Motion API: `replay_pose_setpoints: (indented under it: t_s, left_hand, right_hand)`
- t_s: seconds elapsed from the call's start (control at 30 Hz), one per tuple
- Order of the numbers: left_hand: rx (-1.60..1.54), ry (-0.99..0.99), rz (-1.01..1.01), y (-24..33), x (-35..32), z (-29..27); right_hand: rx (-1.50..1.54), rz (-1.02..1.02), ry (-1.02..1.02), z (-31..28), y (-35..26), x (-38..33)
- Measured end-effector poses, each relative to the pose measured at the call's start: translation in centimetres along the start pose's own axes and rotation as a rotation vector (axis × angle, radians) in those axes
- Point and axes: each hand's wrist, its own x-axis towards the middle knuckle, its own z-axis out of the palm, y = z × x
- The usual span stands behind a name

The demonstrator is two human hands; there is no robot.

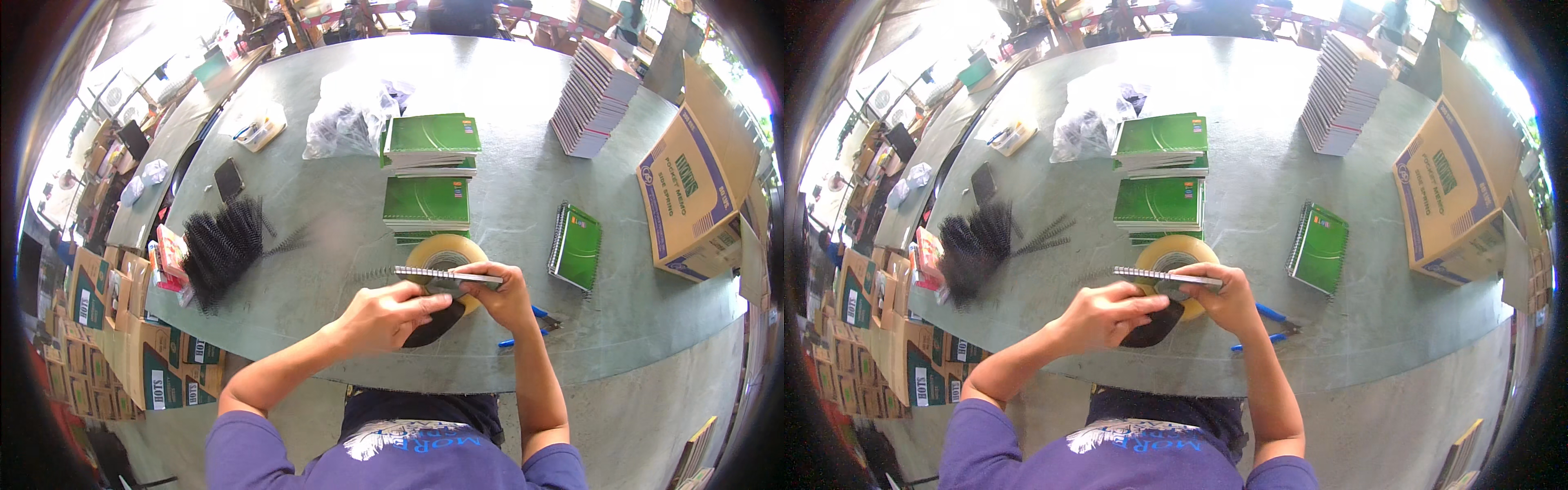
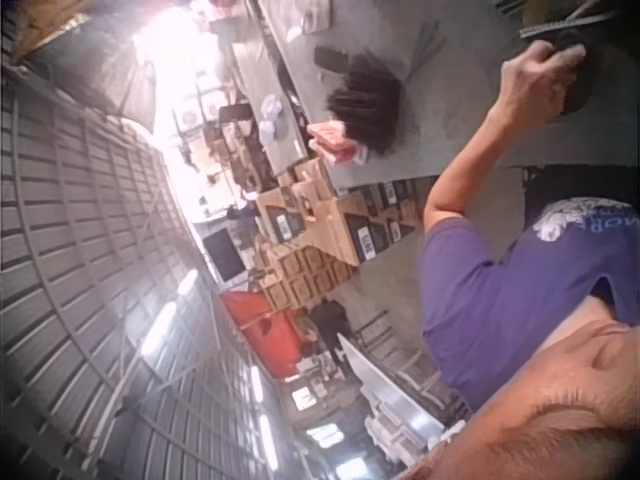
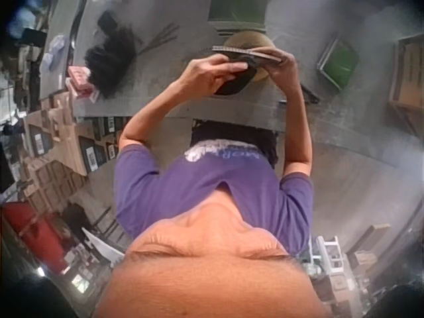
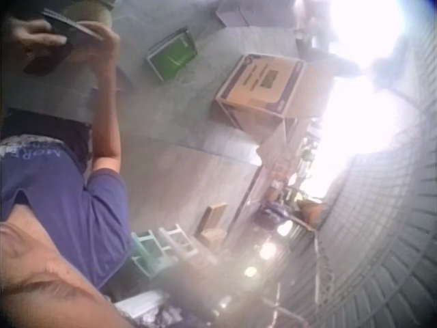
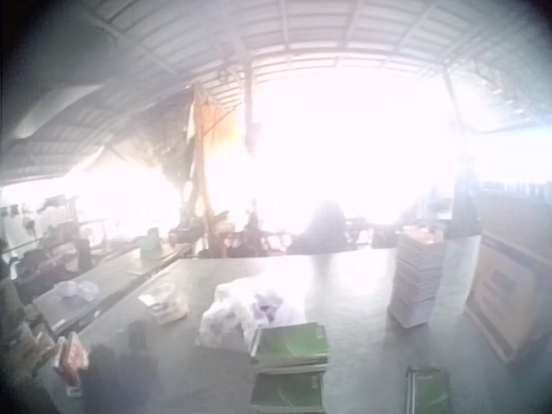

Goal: The person assembles spiral-bound notebooks by inserting black plastic coils into the punched holes of green notebook covers. They use pliers to secure the coils and place the finished notebooks into a stack on the table.

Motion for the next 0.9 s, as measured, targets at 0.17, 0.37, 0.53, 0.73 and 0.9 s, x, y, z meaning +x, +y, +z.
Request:
replay_pose_setpoints:
  t_s: [0.17,0.37,0.53,0.73,0.9]
  left_hand:
    - [-0.051,0.425,-0.164,0.4,1.3,-0.3]
    - [-0.028,0.491,-0.074,1.4,2.9,-1.8]
    - [0.093,0.671,0.001,2.6,3.7,-2.6]
    - [0.142,0.546,0.060,2.9,3.0,-3.2]
    - [0.010,0.462,-0.015,1.7,2.3,-0.1]
  right_hand:
    - [0.012,0.019,0.016,-0.2,0.7,-0.6]
    - [-0.027,-0.061,-0.051,-0.3,0.1,-0.4]
    - [0.026,0.087,-0.050,0.2,0.0,-0.6]
    - [0.051,-0.012,-0.013,-0.6,0.9,-0.1]
    - [0.044,-0.023,-0.024,-0.5,0.3,-0.5]
